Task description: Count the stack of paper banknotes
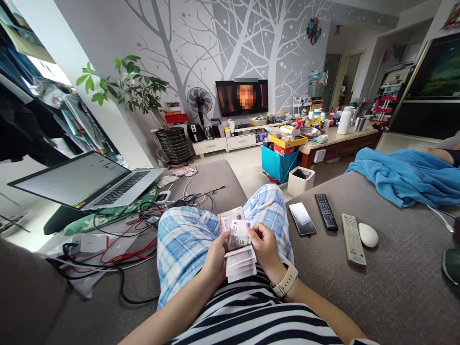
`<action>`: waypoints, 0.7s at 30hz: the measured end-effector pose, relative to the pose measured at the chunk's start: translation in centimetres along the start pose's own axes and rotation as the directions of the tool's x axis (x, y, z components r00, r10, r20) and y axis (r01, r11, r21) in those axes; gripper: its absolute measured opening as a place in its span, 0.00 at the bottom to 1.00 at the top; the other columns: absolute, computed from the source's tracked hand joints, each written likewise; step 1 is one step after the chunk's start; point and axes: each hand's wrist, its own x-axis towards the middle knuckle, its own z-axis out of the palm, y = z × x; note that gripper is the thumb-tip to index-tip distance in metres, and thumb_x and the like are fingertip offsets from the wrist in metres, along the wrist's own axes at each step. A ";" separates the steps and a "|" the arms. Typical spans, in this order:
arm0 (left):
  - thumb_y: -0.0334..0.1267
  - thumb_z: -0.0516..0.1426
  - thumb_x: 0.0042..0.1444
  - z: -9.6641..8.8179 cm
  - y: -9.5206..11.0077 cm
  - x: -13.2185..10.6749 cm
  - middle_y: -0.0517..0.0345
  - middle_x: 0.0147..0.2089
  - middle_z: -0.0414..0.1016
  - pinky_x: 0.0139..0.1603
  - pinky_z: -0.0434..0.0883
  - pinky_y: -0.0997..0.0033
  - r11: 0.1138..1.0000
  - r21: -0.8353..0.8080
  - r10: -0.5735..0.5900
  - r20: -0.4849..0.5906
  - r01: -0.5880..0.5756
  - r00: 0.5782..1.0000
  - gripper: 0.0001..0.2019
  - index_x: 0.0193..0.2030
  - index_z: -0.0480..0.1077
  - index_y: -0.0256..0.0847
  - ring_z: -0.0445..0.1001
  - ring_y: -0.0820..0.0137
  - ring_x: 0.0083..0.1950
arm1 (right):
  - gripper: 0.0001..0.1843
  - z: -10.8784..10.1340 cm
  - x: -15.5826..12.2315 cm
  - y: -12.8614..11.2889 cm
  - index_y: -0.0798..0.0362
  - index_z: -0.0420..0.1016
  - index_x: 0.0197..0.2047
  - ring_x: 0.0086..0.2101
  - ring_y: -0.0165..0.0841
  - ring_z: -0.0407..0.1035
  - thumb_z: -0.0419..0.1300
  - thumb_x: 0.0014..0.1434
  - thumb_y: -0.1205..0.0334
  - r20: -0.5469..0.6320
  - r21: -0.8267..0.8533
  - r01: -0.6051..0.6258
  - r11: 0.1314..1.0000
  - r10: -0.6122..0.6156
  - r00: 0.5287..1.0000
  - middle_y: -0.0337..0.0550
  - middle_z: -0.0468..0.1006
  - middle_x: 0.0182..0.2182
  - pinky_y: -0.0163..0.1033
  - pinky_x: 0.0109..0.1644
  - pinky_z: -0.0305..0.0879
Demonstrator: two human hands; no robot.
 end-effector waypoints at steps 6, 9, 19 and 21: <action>0.32 0.56 0.55 0.1 0.2 0.0 0.44 0.44 0.82 0.49 0.77 0.57 1.000 -0.001 0.006 0.000 -0.006 1.000 0.17 0.51 0.73 0.32 0.81 0.56 0.45 | 0.19 0.1 -0.1 -0.5 0.52 0.67 0.25 0.24 0.29 0.57 0.59 0.59 0.47 0.039 0.044 0.007 0.999 -0.009 0.999 0.34 0.63 0.21 0.35 0.29 0.55; 0.32 0.55 0.55 0.0 0.2 0.0 0.44 0.43 0.82 0.49 0.76 0.57 1.000 0.005 0.015 -0.010 -0.015 1.000 0.17 0.51 0.73 0.31 0.81 0.56 0.45 | 0.18 0.1 -0.1 -0.5 0.53 0.68 0.26 0.25 0.29 0.58 0.59 0.59 0.48 0.050 0.077 -0.005 0.997 0.001 0.999 0.35 0.65 0.22 0.34 0.29 0.56; 0.37 0.60 0.52 -0.3 -0.2 0.5 0.45 0.43 0.82 0.47 0.77 0.57 0.999 0.038 0.028 0.009 -0.028 1.000 0.18 0.50 0.74 0.32 0.82 0.55 0.42 | 0.14 0.2 -0.1 -0.8 0.53 0.72 0.30 0.26 0.31 0.63 0.60 0.58 0.50 0.046 0.107 -0.016 0.994 0.011 0.999 0.38 0.71 0.24 0.35 0.30 0.60; 0.37 0.60 0.52 -0.2 -0.1 0.4 0.45 0.42 0.82 0.47 0.77 0.57 0.999 0.040 0.020 -0.004 -0.019 1.000 0.18 0.49 0.74 0.32 0.81 0.54 0.42 | 0.14 0.2 -0.1 -0.9 0.53 0.73 0.30 0.26 0.32 0.64 0.60 0.59 0.50 0.044 0.097 -0.015 0.995 0.011 0.999 0.38 0.71 0.24 0.35 0.31 0.61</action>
